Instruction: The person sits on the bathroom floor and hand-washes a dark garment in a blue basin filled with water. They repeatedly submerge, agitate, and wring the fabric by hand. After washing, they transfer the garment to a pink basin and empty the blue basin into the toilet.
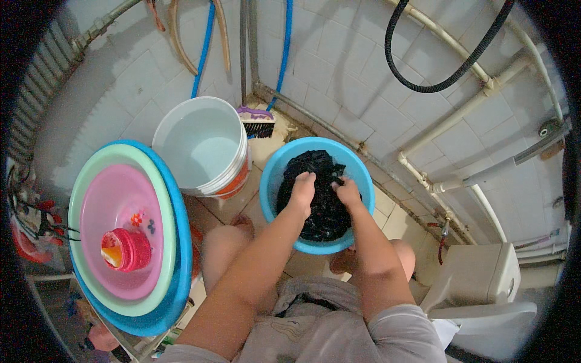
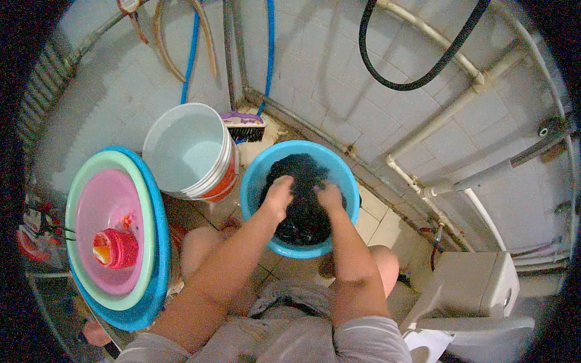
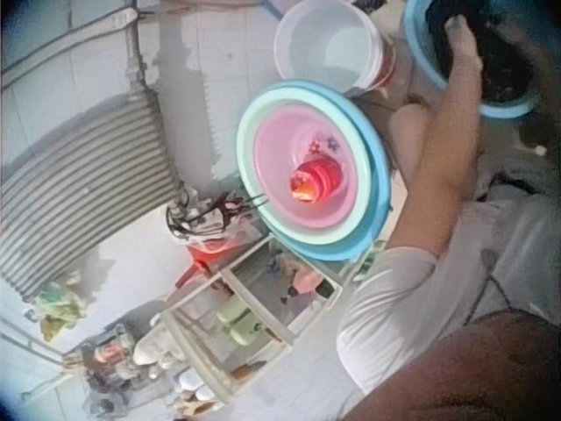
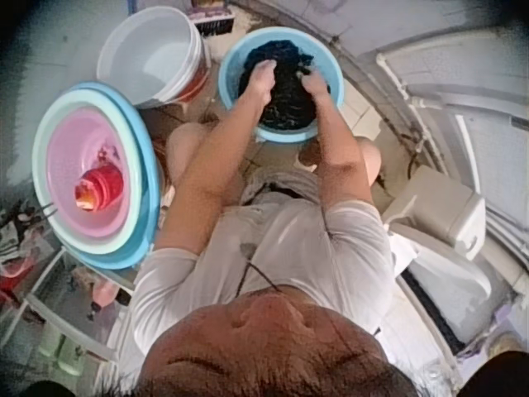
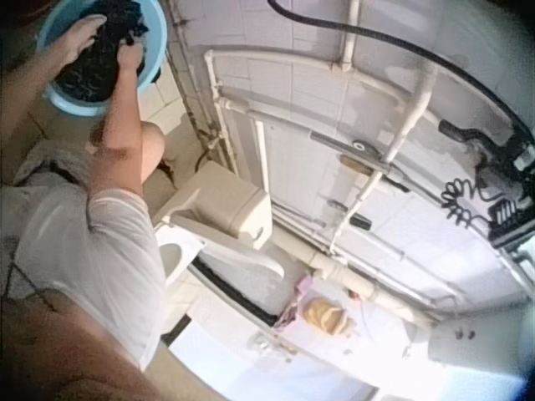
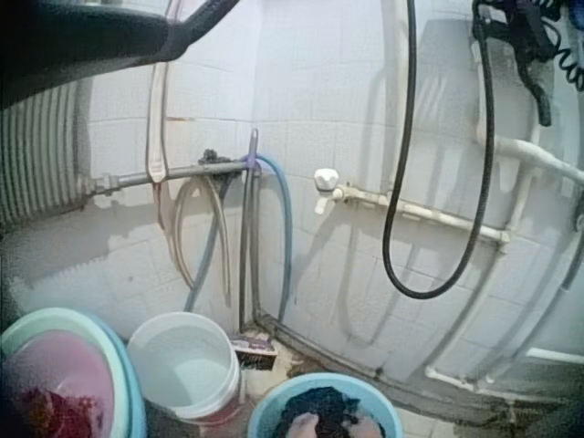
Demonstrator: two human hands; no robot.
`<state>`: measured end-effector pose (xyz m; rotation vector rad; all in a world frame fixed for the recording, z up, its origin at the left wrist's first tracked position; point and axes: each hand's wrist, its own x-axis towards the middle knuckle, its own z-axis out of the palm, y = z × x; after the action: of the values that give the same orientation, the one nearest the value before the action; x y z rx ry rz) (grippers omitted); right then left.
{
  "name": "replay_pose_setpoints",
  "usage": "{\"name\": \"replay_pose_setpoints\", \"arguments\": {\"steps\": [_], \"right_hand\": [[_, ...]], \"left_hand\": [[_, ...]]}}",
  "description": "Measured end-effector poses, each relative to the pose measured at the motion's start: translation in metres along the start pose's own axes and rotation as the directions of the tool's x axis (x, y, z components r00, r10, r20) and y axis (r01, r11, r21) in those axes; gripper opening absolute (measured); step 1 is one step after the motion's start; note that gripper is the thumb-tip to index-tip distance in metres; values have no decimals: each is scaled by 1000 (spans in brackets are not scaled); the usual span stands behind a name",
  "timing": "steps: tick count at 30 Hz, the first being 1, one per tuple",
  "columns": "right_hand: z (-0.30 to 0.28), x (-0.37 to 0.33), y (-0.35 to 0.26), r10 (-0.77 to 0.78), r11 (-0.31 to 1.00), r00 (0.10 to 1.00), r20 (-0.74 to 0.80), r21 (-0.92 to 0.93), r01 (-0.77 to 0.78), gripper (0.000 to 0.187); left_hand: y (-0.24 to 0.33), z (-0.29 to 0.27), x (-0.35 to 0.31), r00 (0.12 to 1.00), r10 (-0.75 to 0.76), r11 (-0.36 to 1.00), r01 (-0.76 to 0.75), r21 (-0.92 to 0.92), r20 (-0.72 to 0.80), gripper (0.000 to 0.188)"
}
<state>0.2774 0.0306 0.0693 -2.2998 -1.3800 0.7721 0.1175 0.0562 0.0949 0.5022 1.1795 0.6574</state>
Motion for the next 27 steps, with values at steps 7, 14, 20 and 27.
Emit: {"name": "replay_pose_setpoints", "arguments": {"steps": [7, 14, 20, 27], "right_hand": [[-67, -123, -111, -476, 825, 878, -47, 324, 464, 17], [-63, -151, -147, -577, 803, 796, -181, 48, 594, 22], [-61, -67, -129, -227, 972, 962, -150, -91, 215, 40], [21, 1, 6, -158, 968, 901, -403, -243, 61, 38]], "left_hand": [[12, -8, -14, 908, -50, 893, 226, -388, 415, 48], [20, -1, -32, 905, -9, 924, 171, -343, 426, 40], [5, 8, -38, 905, -25, 807, 269, -526, 424, 30], [28, 10, -44, 998, 32, 990, -38, -132, -48, 52]]}}
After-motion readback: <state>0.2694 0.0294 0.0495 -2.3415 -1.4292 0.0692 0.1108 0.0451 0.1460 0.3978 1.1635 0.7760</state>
